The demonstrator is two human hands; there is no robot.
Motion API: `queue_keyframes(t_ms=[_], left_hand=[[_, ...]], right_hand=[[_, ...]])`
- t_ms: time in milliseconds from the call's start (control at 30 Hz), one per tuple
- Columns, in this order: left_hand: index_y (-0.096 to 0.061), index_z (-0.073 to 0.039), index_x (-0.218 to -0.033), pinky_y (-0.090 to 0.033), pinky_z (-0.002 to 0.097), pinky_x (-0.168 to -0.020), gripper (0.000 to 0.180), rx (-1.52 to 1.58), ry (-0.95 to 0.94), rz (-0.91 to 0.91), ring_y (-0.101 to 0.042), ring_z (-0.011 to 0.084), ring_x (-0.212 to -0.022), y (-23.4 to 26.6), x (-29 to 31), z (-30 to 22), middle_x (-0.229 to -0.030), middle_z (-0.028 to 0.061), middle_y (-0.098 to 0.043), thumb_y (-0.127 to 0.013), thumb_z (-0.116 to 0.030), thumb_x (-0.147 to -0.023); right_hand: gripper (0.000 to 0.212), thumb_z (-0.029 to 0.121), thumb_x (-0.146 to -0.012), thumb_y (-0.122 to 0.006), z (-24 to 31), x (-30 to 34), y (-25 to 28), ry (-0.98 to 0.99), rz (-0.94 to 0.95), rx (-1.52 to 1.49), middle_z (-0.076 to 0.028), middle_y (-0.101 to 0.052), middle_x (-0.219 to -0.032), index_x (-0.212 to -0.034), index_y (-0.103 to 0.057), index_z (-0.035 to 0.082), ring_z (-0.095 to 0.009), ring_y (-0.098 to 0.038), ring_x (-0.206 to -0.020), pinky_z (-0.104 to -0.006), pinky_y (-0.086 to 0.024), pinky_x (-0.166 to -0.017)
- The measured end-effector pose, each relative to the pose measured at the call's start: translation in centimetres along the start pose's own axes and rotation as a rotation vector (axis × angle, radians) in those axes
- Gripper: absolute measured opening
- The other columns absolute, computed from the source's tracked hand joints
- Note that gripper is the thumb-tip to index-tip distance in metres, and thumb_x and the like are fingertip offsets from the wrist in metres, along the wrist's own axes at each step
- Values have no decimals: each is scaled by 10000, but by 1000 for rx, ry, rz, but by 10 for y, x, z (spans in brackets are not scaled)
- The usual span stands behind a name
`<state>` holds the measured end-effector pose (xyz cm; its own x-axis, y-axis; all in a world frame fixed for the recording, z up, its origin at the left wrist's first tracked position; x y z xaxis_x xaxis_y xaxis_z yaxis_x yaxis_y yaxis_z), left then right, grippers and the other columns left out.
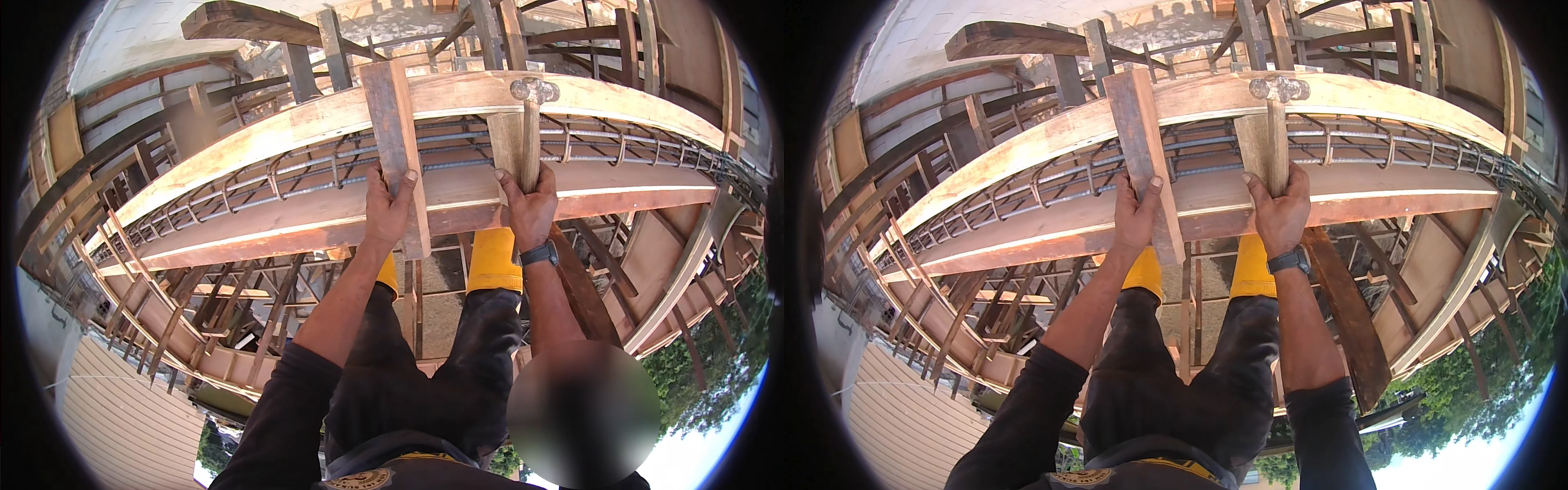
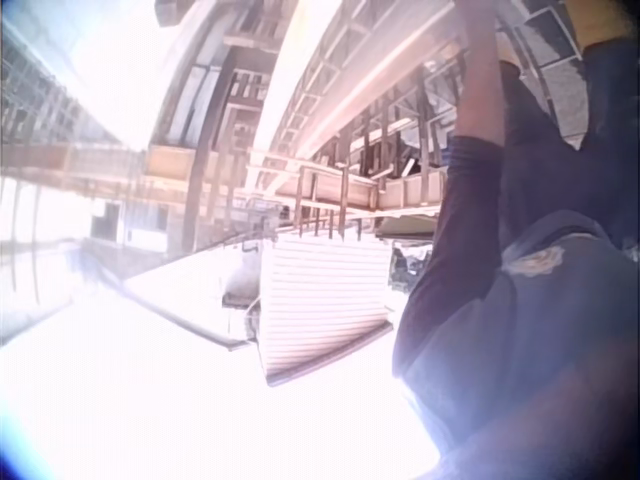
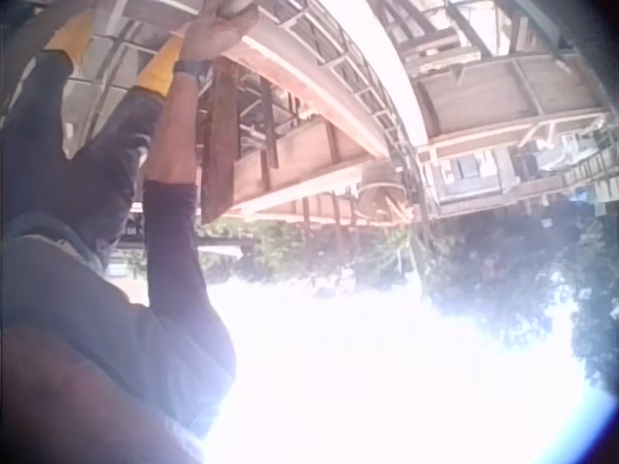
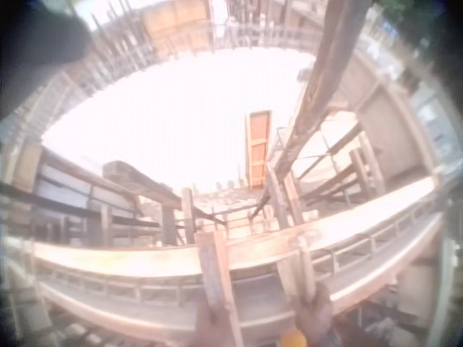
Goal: The person nails wooden planks into a support structure using a hammer while standing on a construction beam.
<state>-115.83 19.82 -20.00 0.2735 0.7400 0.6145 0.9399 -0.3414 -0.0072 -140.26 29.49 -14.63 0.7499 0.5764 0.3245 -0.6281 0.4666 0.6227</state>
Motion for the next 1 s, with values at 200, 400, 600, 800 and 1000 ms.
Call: queue_keyframes(t_ms=[200, 400, 600, 800, 1000], left_hand=[[-393, 19, -1340, -481, 293, -906, 495, 33, 0, -44, -560, 150, -1060, -2, -3, 1, -1215, 118, -590, -640, -273, -1025], [-376, 34, -1364, -507, 285, -857, 583, 29, -4, -36, -578, 150, -1021, 5, -7, 3, -1202, 133, -599, -668, -321, -1006], [-397, 26, -1390, -446, 349, -1002, 605, -481, -277, -316, -547, 226, -1154, 10, 6, -33, -1287, 134, -539, -699, -303, -982], [-457, 6, -1390, -460, 416, -1007, 548, -388, -314, -17, -552, 304, -1202, -65, 21, -76, -1287, 170, -522, -694, -264, -976], [-473, 67, -1385, -475, 426, -1011, 503, -258, -136, -135, -589, 365, -1176, -70, 21, -64, -1277, 245, -556, -640, -173, -975]], right_hand=[[450, 301, -928, -775, 5, 23, -38, -204, 186, -261, -116, -700, -969, -1136, -598, -56, -163, -647, -878, -302, -527, -779], [365, 229, -961, -735, -1, 18, -40, -217, 300, -328, -73, -689, -981, -1160, -596, -43, -126, -622, -886, -283, -517, -778], [361, 218, -961, -735, 7, 15, -33, -234, 322, -305, -58, -682, -975, -1176, -595, -37, -104, -608, -870, -271, -509, -762], [349, 133, -956, -720, 7, 21, -37, -271, 426, -374, -69, -680, -1016, -1223, -568, -33, -110, -617, -884, -281, -521, -771], [350, 20, -948, -650, 33, 22, -56, -208, 497, -428, -126, -690, -1088, -1271, -532, -49, -171, -663, -981, -311, -534, -842]])
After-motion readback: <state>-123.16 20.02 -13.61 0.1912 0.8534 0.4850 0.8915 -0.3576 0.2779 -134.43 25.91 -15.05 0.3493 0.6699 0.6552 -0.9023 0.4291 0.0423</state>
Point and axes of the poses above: each hand's wrist, its own x-axis away from the middle knuckle, its own y-axis out of the back of the hand, z = x × y, the point moved 6 cm from there along -x, towards the middle knuckle
